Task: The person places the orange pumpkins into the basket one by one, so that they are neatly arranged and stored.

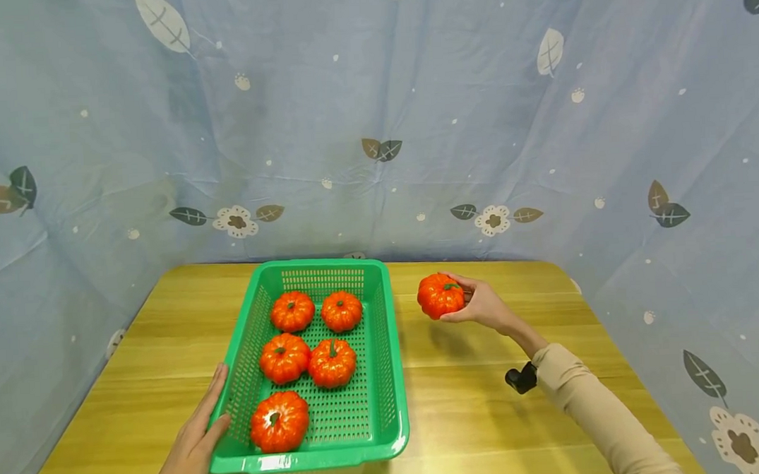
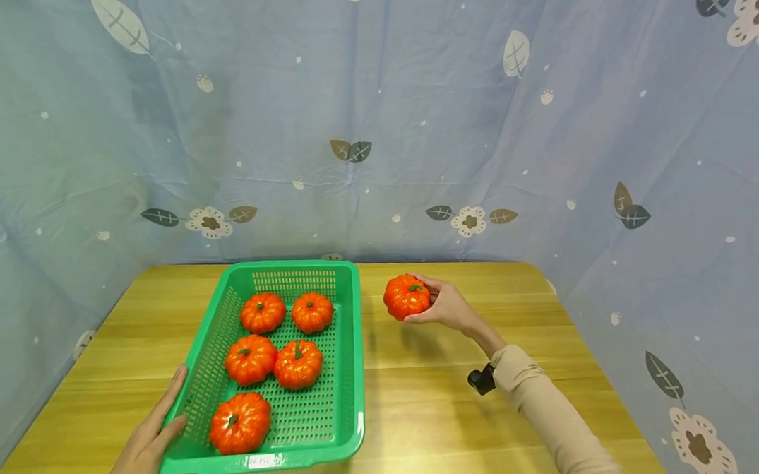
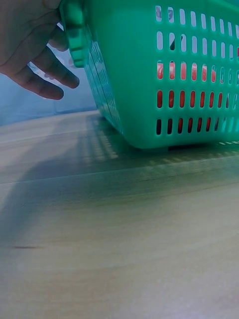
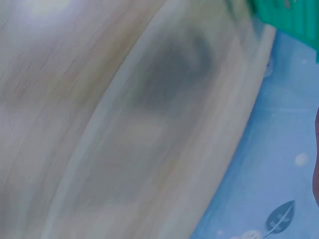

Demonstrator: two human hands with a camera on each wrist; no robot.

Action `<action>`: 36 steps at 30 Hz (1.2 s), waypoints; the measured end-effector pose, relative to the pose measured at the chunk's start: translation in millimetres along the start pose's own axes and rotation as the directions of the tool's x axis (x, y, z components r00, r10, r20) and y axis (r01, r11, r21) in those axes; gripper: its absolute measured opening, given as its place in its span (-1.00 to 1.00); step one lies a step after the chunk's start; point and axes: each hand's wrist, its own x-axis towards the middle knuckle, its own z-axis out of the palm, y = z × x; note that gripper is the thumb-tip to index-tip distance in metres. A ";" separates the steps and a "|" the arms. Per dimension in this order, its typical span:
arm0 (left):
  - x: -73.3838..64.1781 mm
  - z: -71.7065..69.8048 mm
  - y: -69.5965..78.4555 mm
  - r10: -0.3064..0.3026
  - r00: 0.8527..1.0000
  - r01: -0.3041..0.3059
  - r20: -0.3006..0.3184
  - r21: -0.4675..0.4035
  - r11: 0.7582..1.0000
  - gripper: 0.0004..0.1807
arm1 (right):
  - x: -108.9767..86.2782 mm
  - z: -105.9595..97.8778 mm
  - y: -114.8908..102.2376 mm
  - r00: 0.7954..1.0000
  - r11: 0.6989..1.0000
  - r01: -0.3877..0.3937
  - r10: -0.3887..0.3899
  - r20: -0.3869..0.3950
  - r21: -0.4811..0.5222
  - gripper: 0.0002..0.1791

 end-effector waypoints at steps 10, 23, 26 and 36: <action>-0.5 2.8 1.4 0.080 0.995 -0.077 -0.062 0.051 0.996 -0.34 | -2.3 44.9 -45.5 0.992 0.997 0.051 -0.057 0.117 0.053 0.00; -1.6 3.6 -1.2 0.079 0.994 -0.076 -0.079 0.048 0.996 -0.32 | 23.3 98.4 -91.2 0.922 0.984 0.161 -0.177 0.345 0.075 -0.02; -2.0 3.9 -0.7 0.070 0.995 -0.066 -0.078 0.044 0.997 -0.32 | 29.4 108.9 -98.5 0.902 0.981 0.184 -0.194 0.386 0.065 -0.02; -3.4 4.2 0.2 0.067 0.994 -0.064 -0.087 0.038 0.997 -0.33 | 32.6 142.4 -103.1 0.846 0.984 0.178 -0.149 0.512 -0.008 -0.05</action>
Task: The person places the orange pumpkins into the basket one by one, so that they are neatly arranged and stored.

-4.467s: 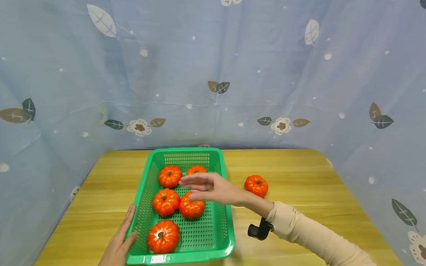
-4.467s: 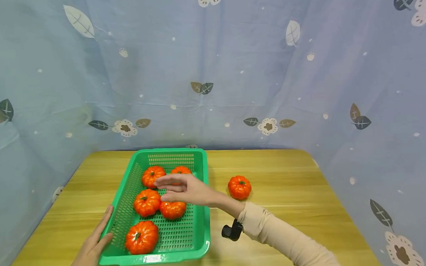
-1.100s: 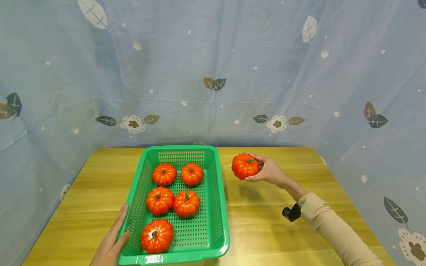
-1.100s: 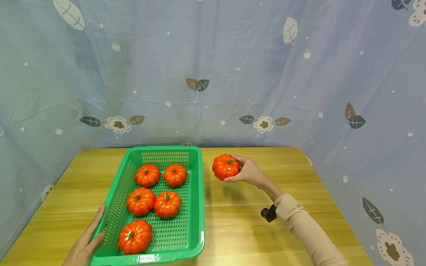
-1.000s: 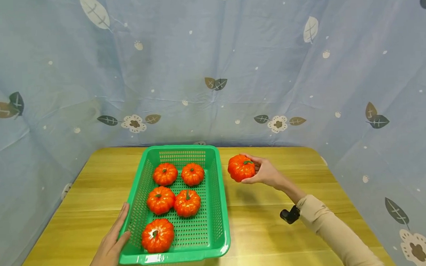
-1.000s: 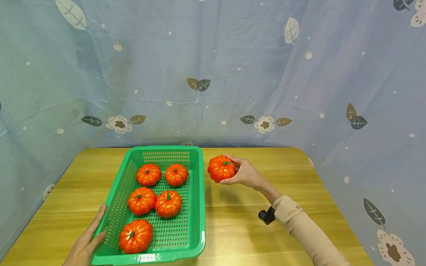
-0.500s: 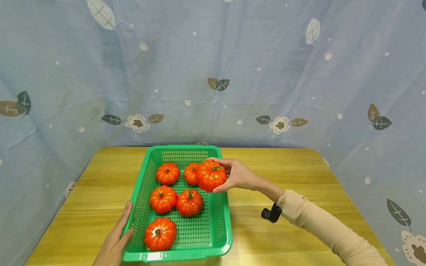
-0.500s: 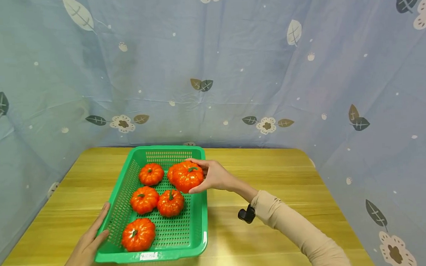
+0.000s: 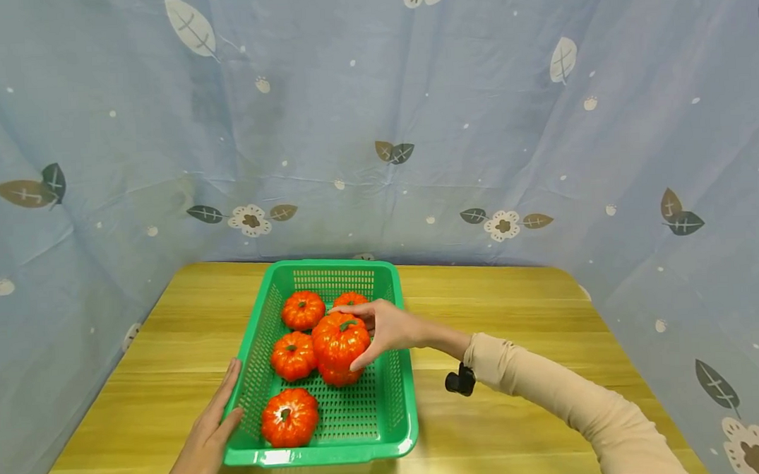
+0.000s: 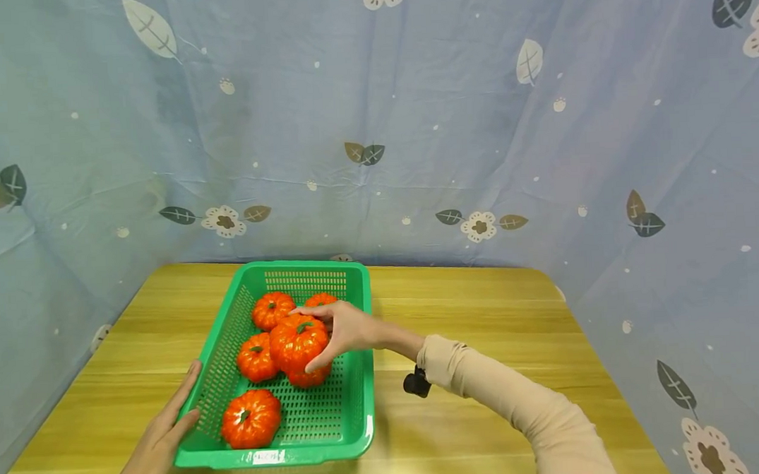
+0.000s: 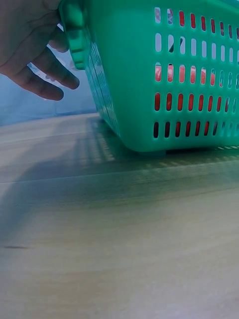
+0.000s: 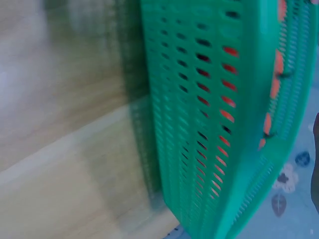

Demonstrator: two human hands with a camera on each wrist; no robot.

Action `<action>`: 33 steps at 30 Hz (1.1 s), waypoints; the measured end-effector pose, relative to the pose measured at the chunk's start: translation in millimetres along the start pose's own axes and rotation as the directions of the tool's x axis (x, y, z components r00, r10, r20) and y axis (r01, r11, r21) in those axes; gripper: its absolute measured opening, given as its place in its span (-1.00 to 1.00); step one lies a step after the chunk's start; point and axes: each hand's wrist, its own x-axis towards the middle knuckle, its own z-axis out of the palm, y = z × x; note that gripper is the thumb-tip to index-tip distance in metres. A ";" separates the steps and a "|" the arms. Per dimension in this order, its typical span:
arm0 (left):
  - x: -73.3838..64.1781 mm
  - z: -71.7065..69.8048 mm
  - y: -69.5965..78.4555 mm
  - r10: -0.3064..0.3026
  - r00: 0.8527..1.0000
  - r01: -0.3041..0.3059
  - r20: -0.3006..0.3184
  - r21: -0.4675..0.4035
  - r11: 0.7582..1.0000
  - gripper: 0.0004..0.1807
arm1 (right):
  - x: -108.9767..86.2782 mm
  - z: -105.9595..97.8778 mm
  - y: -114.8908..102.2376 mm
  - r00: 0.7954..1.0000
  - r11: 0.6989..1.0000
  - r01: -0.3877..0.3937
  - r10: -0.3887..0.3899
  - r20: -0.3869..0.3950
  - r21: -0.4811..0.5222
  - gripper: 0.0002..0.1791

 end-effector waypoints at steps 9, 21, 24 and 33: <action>-1.4 -1.7 -1.1 -0.006 1.000 0.006 0.000 0.008 1.000 -0.33 | 5.6 14.5 2.6 0.988 0.971 0.032 0.005 0.156 -0.238 -0.07; -0.6 -3.4 0.4 -0.005 1.000 0.005 0.001 -0.008 1.000 -0.33 | 9.3 44.3 13.6 0.942 0.847 0.123 0.066 0.331 -0.517 -0.11; 0.0 -2.2 1.2 0.000 1.000 0.000 -0.002 -0.016 1.000 -0.33 | 7.1 51.4 18.2 0.935 0.833 0.135 0.072 0.348 -0.537 -0.14; -0.3 0.7 2.1 0.014 1.000 -0.015 -0.011 -0.024 1.000 -0.32 | 2.6 60.5 25.4 0.932 0.816 0.098 0.125 0.339 -0.570 -0.12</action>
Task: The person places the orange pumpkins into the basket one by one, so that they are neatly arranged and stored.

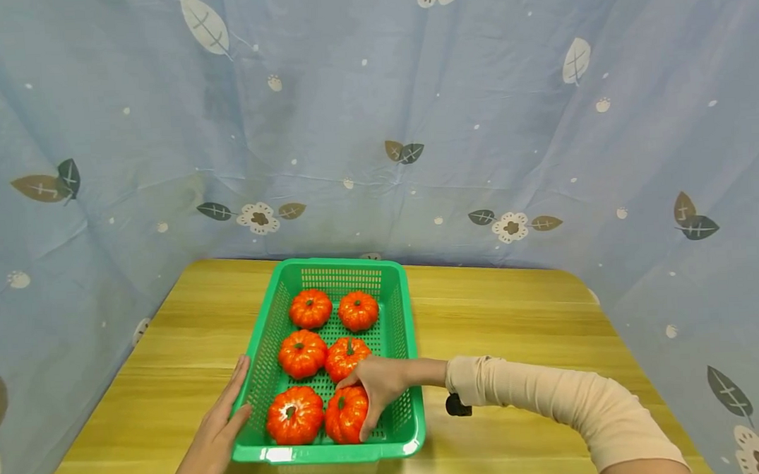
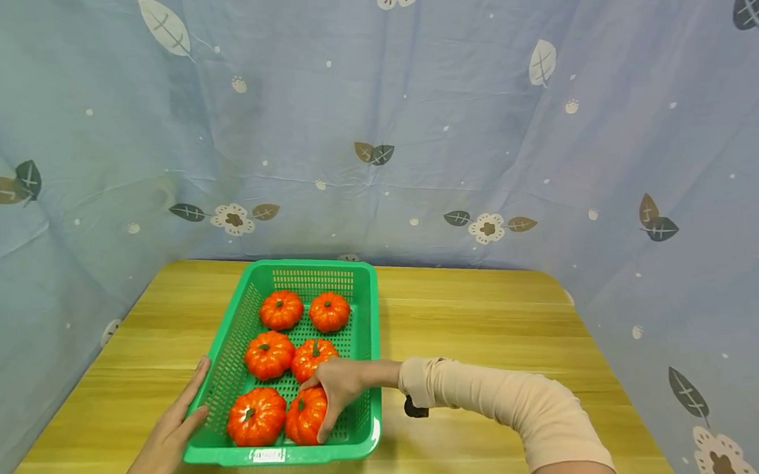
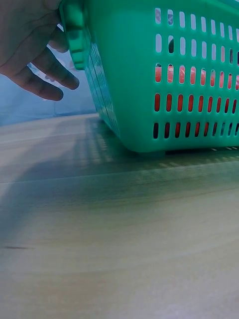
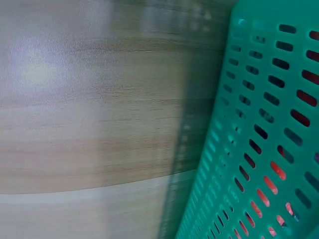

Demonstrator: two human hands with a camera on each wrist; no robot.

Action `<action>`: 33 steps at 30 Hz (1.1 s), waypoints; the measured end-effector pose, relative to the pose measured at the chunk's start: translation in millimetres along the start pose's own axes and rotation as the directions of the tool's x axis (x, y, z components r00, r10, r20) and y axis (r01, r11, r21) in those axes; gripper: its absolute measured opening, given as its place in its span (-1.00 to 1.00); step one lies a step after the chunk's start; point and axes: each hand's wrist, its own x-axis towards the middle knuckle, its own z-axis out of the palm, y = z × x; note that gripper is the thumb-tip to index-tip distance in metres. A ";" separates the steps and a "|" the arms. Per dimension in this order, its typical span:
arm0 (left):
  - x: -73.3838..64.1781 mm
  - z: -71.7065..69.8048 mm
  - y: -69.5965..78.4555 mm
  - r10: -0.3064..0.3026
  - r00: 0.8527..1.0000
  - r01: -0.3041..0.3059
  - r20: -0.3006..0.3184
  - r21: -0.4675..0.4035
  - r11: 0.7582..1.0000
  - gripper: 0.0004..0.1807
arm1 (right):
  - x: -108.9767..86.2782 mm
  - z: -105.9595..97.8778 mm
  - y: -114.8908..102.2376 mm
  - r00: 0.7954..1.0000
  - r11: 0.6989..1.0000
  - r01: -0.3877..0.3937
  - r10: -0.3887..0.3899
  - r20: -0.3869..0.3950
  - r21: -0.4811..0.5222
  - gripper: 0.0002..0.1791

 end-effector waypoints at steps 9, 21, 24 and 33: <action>1.2 1.0 0.6 0.007 1.000 -0.007 0.002 -0.009 1.000 -0.32 | 2.4 -0.1 1.2 0.998 0.994 -0.065 0.066 0.006 -0.089 -0.19; -0.3 0.1 -1.0 -0.025 1.000 0.025 0.011 0.003 1.000 -0.32 | 0.3 2.6 -9.5 0.982 0.978 -0.152 0.166 0.093 -0.145 -0.18; -0.4 0.1 -1.3 -0.034 0.999 0.034 0.016 0.003 0.999 -0.32 | -0.6 3.2 -10.6 0.983 0.980 -0.138 0.153 0.103 -0.144 -0.17; 0.5 -1.3 -1.1 -0.058 0.998 0.058 0.029 -0.004 0.998 -0.32 | -4.3 2.0 -13.0 0.975 0.979 -0.158 0.175 0.135 -0.125 -0.10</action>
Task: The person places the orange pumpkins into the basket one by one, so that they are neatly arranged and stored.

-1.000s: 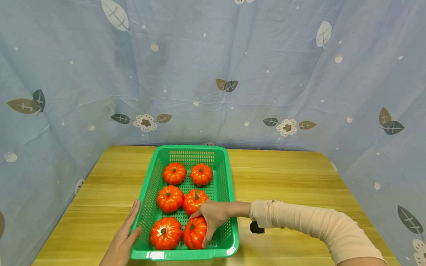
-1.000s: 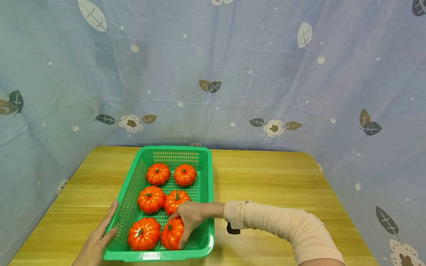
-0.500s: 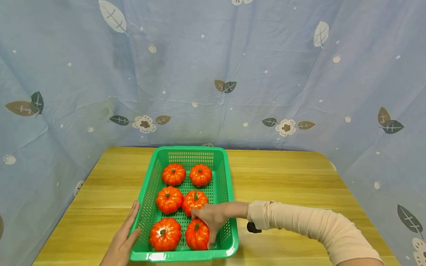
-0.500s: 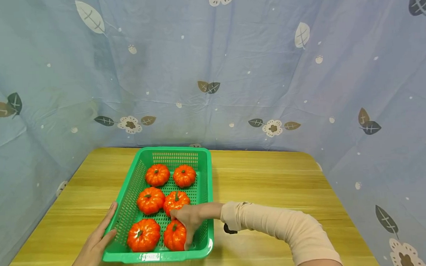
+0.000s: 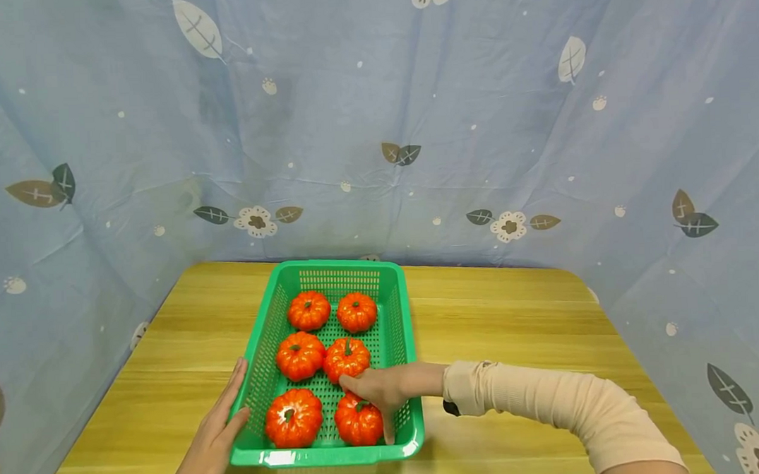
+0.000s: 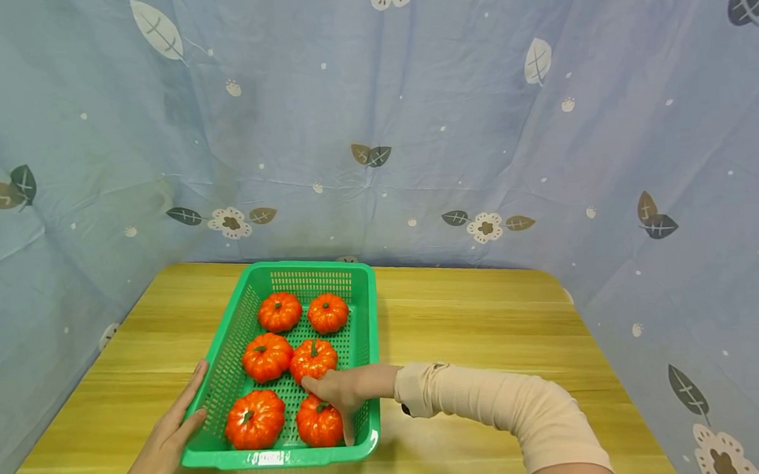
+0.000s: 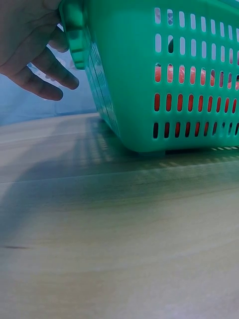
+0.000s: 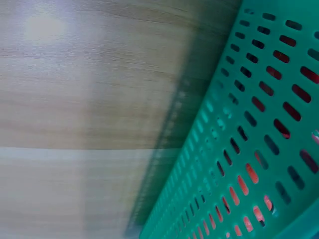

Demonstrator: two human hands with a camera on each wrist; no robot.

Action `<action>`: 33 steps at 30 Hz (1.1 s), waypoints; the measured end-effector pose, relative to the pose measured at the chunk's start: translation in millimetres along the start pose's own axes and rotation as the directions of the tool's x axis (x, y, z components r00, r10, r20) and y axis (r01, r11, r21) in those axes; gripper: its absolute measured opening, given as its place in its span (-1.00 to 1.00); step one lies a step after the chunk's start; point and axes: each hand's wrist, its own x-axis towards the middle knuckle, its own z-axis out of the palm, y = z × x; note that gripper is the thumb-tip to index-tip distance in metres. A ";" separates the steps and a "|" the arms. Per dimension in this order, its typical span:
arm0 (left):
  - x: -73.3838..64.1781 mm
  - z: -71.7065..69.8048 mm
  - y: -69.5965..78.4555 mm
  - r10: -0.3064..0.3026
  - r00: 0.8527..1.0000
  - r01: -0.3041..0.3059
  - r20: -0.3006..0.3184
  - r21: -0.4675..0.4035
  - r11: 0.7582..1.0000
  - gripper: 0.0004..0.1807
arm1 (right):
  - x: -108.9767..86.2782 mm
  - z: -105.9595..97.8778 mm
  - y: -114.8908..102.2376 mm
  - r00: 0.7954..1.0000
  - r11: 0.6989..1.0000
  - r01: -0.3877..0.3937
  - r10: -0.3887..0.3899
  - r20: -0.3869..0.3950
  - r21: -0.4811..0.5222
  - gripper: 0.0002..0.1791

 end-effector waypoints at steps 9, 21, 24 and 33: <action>0.9 -0.1 0.6 0.005 1.000 -0.005 0.009 0.006 1.000 -0.32 | -3.3 -0.7 0.2 0.998 0.997 -0.061 0.061 -0.014 -0.043 -0.02; -0.1 -1.1 1.7 0.022 1.000 -0.022 0.000 0.009 1.000 -0.32 | -1.6 4.0 -1.1 0.996 0.996 -0.081 0.079 -0.045 -0.036 -0.08; -0.3 -1.2 1.2 0.024 1.000 -0.024 -0.001 0.011 1.000 -0.32 | -0.5 5.3 -0.8 0.996 0.996 -0.081 0.079 -0.052 -0.041 -0.08; 0.1 -1.0 1.0 0.036 0.999 -0.036 -0.005 0.017 0.999 -0.32 | -3.4 4.8 1.4 0.996 0.996 -0.059 0.053 -0.074 -0.072 -0.06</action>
